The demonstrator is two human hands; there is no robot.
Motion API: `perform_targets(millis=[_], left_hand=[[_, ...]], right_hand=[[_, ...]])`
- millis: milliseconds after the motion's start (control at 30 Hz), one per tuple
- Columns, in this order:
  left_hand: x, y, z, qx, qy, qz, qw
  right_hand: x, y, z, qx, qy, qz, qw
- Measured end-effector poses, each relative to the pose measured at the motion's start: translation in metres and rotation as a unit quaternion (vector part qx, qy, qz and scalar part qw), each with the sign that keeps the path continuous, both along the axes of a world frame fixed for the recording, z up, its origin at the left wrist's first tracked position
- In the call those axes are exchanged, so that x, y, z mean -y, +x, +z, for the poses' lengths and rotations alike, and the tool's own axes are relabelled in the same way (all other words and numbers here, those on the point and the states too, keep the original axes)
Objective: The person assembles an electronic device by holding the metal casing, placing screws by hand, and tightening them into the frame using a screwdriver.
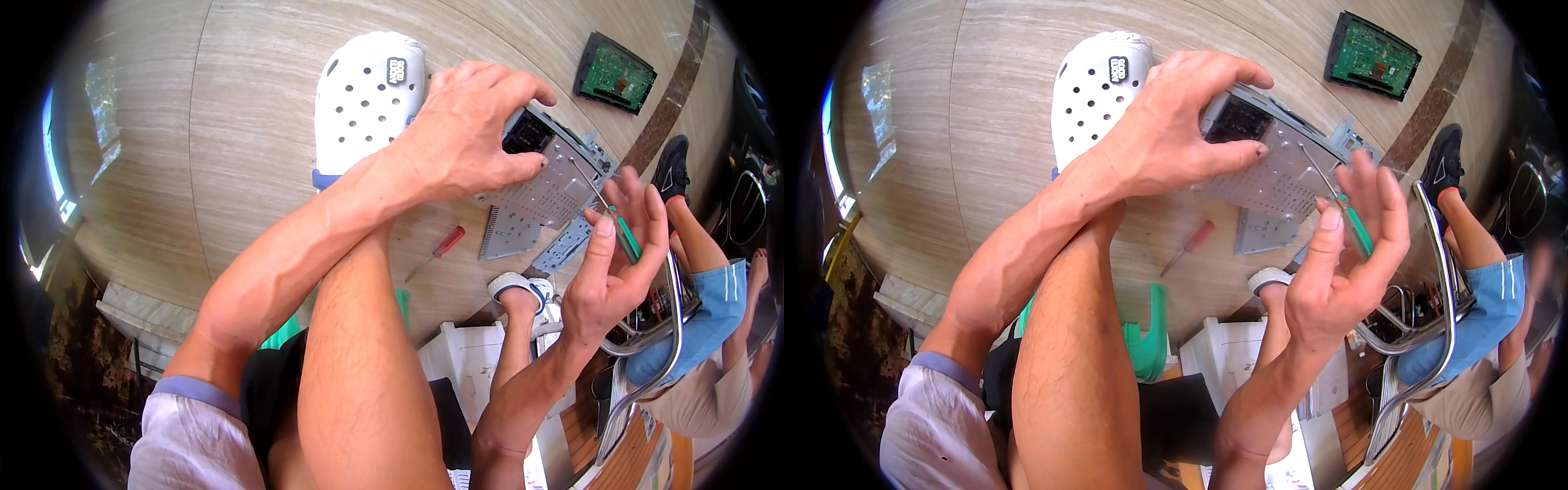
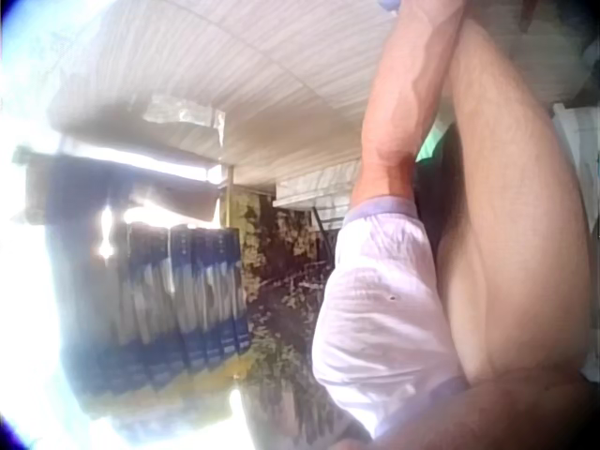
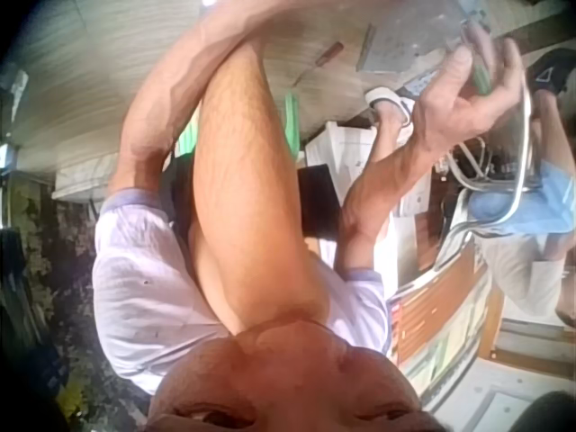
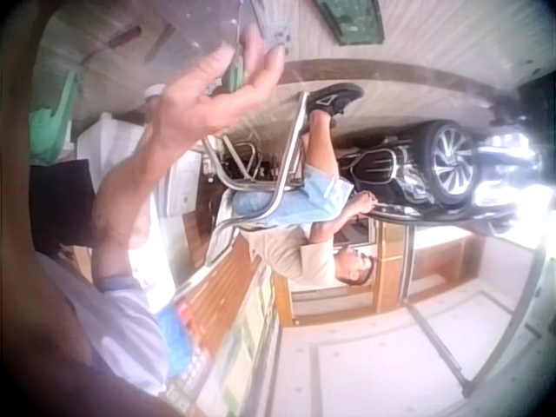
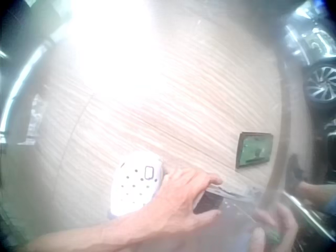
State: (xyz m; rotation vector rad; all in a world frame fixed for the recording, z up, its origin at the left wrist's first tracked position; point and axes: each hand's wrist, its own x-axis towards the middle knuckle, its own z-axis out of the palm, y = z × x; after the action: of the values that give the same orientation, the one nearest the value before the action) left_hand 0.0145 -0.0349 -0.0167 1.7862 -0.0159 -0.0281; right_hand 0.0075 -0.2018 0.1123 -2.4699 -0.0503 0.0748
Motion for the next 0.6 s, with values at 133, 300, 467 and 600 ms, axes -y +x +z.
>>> perform_targets(millis=[133, 300, 467, 600], left_hand=[[-0.002, -0.001, -0.003, 0.005, -0.004, 0.001, 1.000], [0.001, 0.000, -0.002, 0.005, 0.000, 0.001, 1.000], [0.000, -0.001, -0.001, -0.006, 0.006, -0.002, 1.000], [-0.001, -0.002, -0.001, -0.005, 0.001, -0.004, 1.000]], right_hand=[[-0.009, 0.003, 0.007, -0.071, -0.124, -0.110, 0.984], [-0.004, 0.002, -0.002, 0.003, -0.007, -0.042, 0.999], [-0.001, 0.000, 0.002, -0.022, 0.018, -0.023, 0.999], [-0.010, 0.005, 0.007, -0.060, -0.072, -0.106, 0.990]])
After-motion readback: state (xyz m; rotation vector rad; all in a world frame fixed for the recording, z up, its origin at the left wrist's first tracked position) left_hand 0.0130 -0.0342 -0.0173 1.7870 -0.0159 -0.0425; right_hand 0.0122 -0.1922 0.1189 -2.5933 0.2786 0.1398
